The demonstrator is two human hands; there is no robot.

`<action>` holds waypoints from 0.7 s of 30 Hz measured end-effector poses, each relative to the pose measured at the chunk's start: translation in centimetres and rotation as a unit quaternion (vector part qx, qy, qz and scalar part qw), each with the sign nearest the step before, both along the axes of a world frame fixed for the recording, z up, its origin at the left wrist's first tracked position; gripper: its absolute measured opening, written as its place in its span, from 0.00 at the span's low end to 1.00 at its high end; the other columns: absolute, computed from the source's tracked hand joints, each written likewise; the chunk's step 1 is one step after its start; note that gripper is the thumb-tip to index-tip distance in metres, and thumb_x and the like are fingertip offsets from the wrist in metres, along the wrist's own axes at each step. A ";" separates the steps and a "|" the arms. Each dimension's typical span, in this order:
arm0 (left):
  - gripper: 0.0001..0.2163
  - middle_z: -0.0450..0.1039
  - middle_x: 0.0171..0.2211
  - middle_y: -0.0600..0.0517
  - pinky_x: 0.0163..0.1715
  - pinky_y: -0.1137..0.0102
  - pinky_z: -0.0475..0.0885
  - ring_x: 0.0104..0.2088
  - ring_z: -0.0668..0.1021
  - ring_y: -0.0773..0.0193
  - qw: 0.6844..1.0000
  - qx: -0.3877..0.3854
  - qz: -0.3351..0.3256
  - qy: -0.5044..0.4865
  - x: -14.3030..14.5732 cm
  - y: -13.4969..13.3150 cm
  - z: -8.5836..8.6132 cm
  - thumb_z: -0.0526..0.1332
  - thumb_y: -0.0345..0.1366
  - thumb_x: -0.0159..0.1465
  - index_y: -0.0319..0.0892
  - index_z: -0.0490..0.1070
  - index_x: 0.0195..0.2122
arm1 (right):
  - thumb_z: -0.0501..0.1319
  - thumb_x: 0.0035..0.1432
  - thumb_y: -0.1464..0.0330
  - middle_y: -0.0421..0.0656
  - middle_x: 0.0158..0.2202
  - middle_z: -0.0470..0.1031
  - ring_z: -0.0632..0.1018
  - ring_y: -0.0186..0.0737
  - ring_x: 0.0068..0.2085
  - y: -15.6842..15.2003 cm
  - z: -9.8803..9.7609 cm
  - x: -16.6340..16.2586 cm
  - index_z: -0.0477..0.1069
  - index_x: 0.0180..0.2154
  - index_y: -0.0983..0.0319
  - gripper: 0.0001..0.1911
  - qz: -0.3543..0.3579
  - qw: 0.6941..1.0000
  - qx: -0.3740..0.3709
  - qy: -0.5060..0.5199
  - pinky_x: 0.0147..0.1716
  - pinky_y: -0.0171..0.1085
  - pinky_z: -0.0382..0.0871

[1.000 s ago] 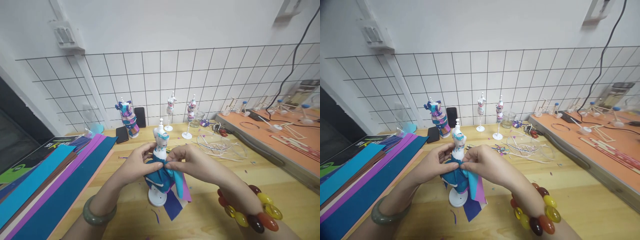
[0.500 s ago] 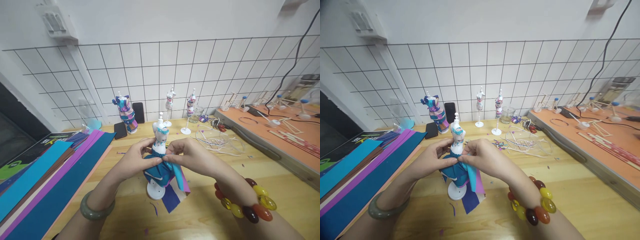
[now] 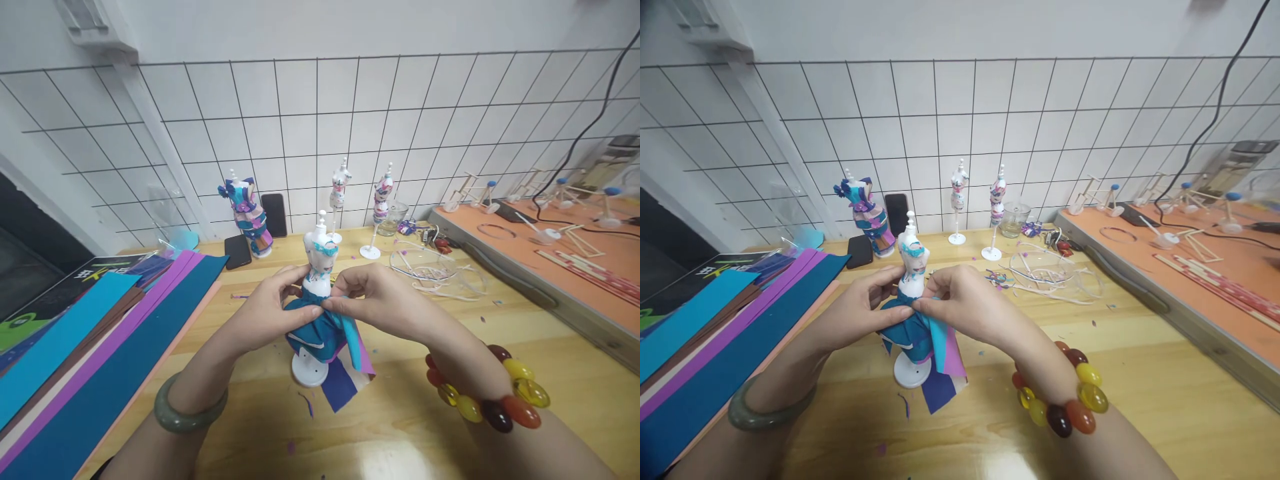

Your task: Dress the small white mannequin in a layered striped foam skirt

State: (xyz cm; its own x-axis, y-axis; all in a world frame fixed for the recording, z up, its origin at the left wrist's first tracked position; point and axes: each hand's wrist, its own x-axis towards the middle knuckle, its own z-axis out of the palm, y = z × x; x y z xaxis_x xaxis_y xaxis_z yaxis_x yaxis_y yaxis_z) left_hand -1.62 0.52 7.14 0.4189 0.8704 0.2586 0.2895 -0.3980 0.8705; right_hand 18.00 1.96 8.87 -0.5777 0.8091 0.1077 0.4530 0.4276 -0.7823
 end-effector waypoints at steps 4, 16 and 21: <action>0.21 0.70 0.47 0.47 0.48 0.63 0.67 0.47 0.71 0.55 1.000 -0.005 -0.008 -0.006 -0.1 0.0 0.0 0.61 0.34 0.57 0.44 0.66 0.53 | 0.58 0.54 0.65 0.39 0.23 0.70 0.69 0.32 0.24 -0.1 0.0 -0.1 0.68 0.24 0.63 0.10 -0.008 1.000 0.025 -0.011 0.21 0.31 0.56; 0.21 0.67 0.53 0.46 0.52 0.60 0.63 0.53 0.68 0.52 0.993 -0.062 -0.029 -0.092 0.0 0.3 -0.3 0.62 0.35 0.58 0.42 0.65 0.53 | 0.56 0.56 0.64 0.39 0.25 0.71 0.69 0.33 0.25 -0.8 -0.1 -0.6 0.68 0.26 0.62 0.11 -0.013 0.997 0.068 -0.042 0.23 0.32 0.57; 0.21 0.67 0.53 0.48 0.51 0.63 0.64 0.54 0.68 0.52 0.994 -0.070 -0.018 -0.081 -0.5 0.2 0.0 0.61 0.35 0.58 0.43 0.64 0.54 | 0.57 0.56 0.64 0.39 0.27 0.71 0.69 0.33 0.27 -1.1 0.5 -0.4 0.70 0.30 0.62 0.09 0.021 0.999 0.027 -0.012 0.24 0.32 0.58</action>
State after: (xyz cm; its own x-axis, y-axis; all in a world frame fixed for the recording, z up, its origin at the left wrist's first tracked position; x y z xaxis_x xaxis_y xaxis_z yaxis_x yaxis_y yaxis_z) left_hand -2.11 0.75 7.12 0.4126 0.8883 0.2018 0.1293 -0.2765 0.9523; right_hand 17.59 0.82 9.35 -0.6140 0.7776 0.1352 0.4527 0.4873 -0.7467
